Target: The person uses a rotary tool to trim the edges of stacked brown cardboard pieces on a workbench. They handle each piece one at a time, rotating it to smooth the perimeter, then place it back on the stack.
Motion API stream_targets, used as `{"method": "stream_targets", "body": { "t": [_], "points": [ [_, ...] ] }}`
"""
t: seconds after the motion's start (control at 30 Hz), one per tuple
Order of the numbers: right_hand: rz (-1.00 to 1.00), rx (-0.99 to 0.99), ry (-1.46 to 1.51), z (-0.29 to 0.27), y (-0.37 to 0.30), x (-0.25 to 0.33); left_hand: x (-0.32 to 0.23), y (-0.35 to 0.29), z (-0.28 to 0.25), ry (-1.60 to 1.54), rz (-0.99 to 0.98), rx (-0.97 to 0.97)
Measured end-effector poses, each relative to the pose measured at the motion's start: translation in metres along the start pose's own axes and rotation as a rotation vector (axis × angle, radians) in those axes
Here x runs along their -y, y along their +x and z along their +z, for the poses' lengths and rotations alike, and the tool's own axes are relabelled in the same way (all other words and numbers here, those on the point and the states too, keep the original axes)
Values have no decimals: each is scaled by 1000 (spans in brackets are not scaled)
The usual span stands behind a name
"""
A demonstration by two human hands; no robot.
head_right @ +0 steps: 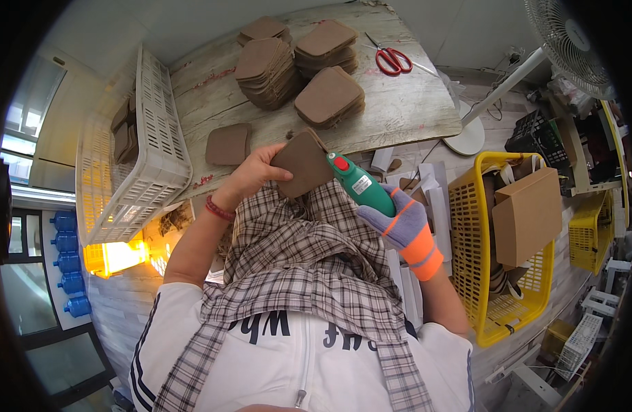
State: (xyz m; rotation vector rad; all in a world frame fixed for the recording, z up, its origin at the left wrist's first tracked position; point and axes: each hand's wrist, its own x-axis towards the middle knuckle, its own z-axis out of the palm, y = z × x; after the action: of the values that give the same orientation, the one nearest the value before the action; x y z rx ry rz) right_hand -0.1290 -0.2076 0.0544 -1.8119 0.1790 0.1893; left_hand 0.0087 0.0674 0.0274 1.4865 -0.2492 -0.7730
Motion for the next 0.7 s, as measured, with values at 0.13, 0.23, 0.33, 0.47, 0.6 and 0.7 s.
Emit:
{"method": "stream_targets", "body": {
  "t": [0.13, 0.23, 0.33, 0.47, 0.6, 0.7],
  "points": [
    [18, -8, 65, 5, 6, -2, 4, 0, 5, 7, -26, 31],
    [83, 35, 166, 5, 7, 2, 1, -2, 5, 21, -46, 26],
    [120, 60, 190, 5, 7, 4, -4, -6, -3, 260, 6, -49],
    [145, 92, 192, 4, 8, 2, -12, -12, -10, 448, 158, -278],
    [153, 111, 179, 4, 9, -2, -8, -14, -18, 301, 250, -352],
    [165, 135, 232, 5, 8, -1, -4, -15, -21, 171, 273, -353]
  ]
}}
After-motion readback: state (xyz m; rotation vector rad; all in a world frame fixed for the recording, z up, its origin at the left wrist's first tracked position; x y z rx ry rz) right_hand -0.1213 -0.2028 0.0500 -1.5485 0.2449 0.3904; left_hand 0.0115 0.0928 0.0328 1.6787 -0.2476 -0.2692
